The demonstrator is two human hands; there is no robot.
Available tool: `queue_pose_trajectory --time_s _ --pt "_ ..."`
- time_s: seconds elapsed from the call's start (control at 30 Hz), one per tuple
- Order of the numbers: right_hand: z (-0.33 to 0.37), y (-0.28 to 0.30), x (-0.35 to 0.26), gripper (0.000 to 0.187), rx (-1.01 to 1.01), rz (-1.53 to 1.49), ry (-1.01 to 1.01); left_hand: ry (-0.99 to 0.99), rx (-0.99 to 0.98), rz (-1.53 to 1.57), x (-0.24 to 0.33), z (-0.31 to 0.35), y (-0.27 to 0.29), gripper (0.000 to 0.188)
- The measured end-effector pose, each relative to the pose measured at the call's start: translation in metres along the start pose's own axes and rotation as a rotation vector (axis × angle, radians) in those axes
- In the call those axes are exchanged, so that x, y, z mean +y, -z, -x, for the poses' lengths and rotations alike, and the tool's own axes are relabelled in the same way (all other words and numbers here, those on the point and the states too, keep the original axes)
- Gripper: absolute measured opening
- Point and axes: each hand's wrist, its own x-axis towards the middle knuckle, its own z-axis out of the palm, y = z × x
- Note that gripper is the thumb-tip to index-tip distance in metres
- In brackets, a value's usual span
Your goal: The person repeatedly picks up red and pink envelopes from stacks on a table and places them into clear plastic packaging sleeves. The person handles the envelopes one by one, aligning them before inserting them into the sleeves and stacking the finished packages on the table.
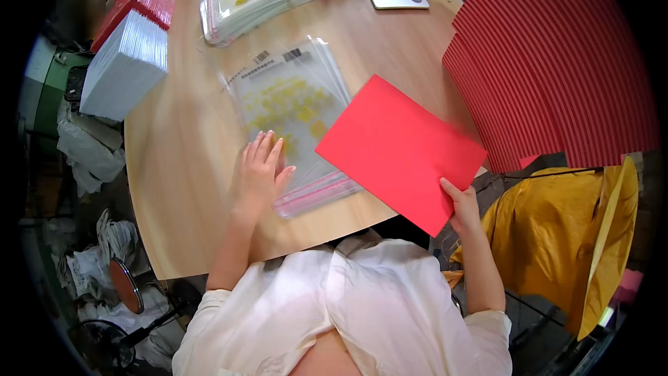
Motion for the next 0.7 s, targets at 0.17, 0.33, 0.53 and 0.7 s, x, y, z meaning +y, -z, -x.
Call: queue_pose_trajectory --time_s 0.17,0.33,0.53,0.7 --pt "0.003 -0.004 0.005 0.036 0.013 -0.079 -0.058 -0.054 -0.006 0.020 0.009 0.004 0.011 0.050" --pt "0.011 -0.001 0.005 0.040 0.033 -0.136 0.034 -0.059 -0.017 -0.004 0.014 0.007 -0.001 0.049" --pt "0.022 0.010 -0.011 0.039 -0.028 -0.222 0.026 -0.053 -0.162 -0.090 0.023 -0.003 0.008 0.047" --pt "0.037 0.023 -0.007 0.041 0.003 -0.245 -0.024 -0.065 -0.144 -0.189 0.019 0.001 -0.003 0.040"
